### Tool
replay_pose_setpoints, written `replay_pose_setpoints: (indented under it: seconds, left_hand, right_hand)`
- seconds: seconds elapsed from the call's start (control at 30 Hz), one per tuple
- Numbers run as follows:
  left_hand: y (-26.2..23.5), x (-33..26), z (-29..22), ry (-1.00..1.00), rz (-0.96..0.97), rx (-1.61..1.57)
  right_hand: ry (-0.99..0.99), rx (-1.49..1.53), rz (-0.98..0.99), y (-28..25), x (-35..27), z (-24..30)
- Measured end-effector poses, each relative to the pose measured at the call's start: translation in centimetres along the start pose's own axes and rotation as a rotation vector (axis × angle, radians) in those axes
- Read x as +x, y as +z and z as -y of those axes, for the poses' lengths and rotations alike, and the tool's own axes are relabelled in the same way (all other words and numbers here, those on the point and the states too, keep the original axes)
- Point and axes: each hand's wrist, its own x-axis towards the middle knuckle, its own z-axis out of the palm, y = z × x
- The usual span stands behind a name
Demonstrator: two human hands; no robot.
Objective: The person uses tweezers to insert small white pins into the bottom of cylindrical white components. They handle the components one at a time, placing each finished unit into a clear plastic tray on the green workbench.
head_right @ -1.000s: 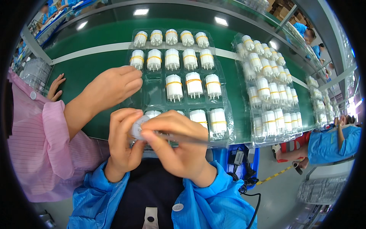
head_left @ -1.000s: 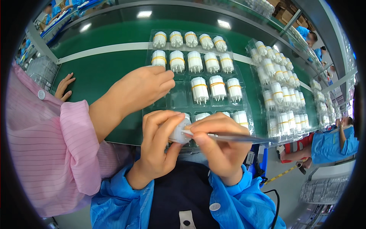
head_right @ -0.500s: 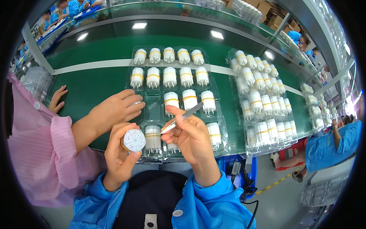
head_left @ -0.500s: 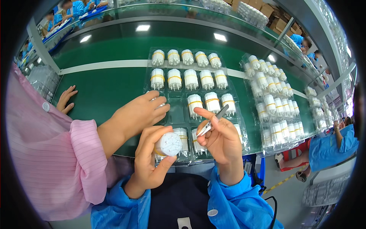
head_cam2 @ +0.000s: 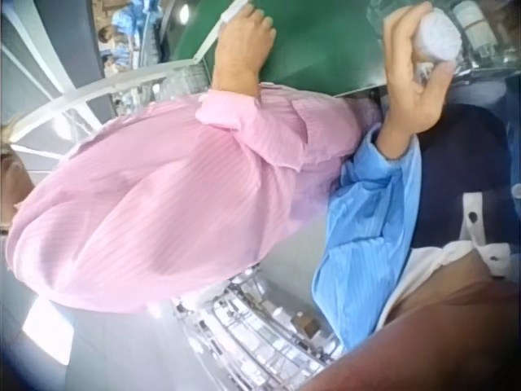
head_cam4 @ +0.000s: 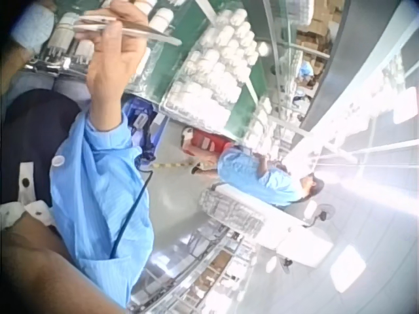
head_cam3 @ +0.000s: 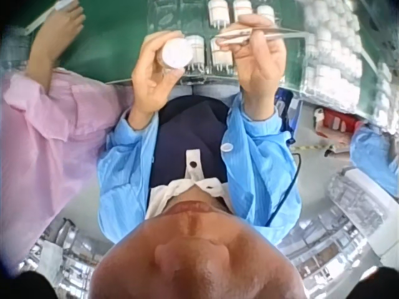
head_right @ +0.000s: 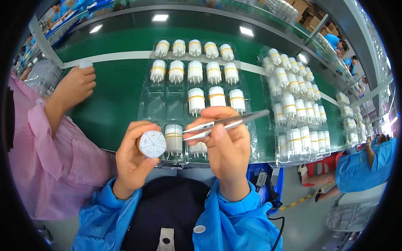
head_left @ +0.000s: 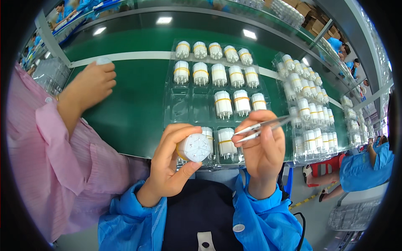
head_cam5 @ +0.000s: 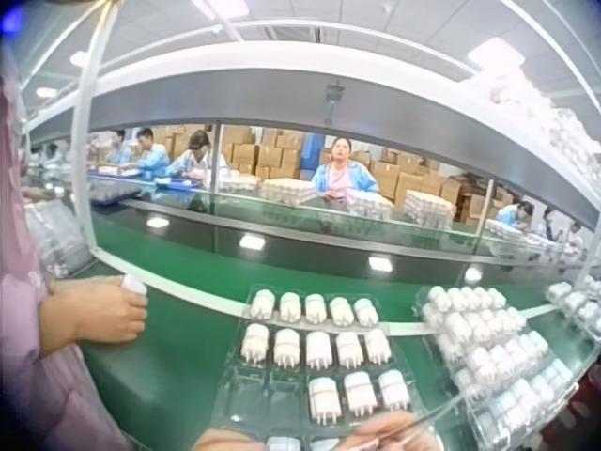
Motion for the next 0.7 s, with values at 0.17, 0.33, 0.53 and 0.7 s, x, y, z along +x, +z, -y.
replay_pose_setpoints:
  seconds: [0.17,0.33,0.53,0.7]
  left_hand:
    - [0.2,-0.1,-0.2,-0.004,0.034,-0.128]
    - [0.1,0.0,-0.3,-0.027,0.092,-0.156]
    - [0.1,-0.2,-0.6,-0.075,0.086,-0.183]
    - [0.0,-0.1,-0.5,-0.063,0.112,-0.153]
  right_hand:
    - [-0.237,-0.284,0.151,1.9,-0.7,0.4]
    - [-0.277,-0.514,0.18,2.1,-0.5,0.0]
    - [-0.319,-0.617,0.267,1.8,0.1,0.0]
    - [-0.337,-0.649,0.296,1.4,0.2,0.0]
